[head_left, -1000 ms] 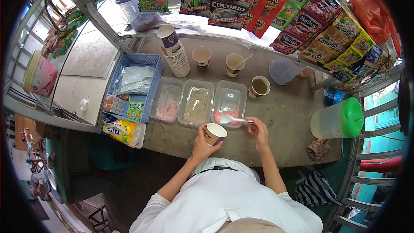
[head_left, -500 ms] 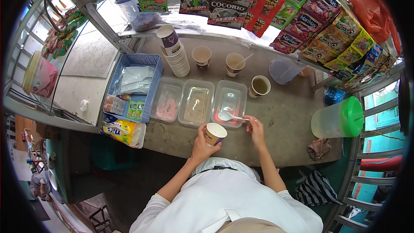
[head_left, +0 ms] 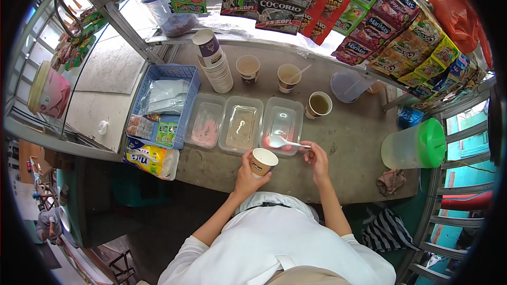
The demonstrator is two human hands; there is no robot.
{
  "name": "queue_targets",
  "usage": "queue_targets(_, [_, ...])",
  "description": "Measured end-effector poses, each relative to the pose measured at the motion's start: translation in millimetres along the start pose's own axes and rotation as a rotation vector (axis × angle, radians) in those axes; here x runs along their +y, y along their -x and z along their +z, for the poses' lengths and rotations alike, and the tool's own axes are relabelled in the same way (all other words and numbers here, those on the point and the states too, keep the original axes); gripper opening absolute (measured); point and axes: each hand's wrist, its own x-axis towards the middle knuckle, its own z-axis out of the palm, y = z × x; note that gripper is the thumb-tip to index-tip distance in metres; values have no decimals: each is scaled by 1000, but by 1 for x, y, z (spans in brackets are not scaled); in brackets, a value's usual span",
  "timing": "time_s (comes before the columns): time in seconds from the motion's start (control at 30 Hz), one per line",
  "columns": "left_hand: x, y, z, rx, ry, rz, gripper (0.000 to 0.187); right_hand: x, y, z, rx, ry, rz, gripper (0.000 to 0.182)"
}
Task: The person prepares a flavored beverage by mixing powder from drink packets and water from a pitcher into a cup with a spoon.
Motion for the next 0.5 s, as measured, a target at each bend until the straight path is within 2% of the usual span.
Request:
queue_targets(0.1, [1,1,1,-5,-4,17,90,-19,8,1,-222,103,-75,35])
queue_targets(0.2, [-5,1,2,-15,-8,25,90,-25,9,1,-233,88,-33,35])
queue_targets(0.5, [1,2,-1,35,-60,52,87,-11,0,5,11,112,-61,37])
